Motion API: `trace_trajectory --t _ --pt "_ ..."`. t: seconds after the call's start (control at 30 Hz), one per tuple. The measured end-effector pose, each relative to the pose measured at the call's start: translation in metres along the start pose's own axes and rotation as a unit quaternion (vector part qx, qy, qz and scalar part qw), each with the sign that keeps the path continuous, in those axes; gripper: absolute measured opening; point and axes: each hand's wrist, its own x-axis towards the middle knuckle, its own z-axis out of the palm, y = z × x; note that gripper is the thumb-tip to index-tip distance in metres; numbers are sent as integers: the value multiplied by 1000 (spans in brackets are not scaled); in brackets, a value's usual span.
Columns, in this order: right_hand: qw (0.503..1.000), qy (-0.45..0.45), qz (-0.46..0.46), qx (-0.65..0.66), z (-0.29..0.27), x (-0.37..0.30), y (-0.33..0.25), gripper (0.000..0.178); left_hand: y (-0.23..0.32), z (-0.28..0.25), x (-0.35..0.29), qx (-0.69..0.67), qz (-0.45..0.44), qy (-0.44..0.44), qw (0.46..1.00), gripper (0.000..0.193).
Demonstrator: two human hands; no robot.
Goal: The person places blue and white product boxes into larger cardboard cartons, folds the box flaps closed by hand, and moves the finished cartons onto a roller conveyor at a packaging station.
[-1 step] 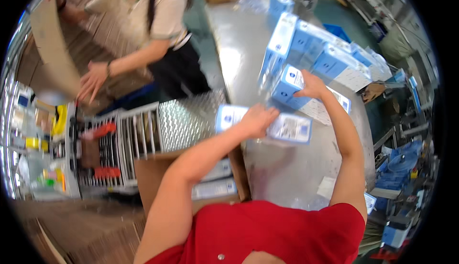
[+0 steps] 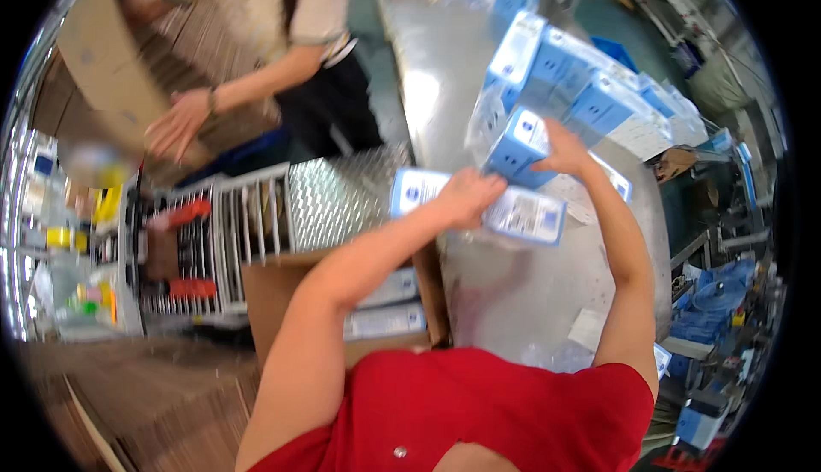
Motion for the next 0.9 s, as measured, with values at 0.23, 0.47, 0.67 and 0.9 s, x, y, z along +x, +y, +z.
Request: trace_trajectory --t 0.23,0.47,0.67,0.9 --pt "979 -33 203 8 -4 -80 11 68 27 -182 -119 -150 -21 269 951 66" --pt "966 140 146 158 -54 -124 -84 68 23 -107 -305 -314 -186 49 930 67" --pt "924 127 32 360 -143 -139 -240 78 -1 86 -346 -253 -217 -227 915 53" --pt "901 69 -289 315 -32 -151 -392 61 -53 183 -326 -159 -266 -154 938 62"
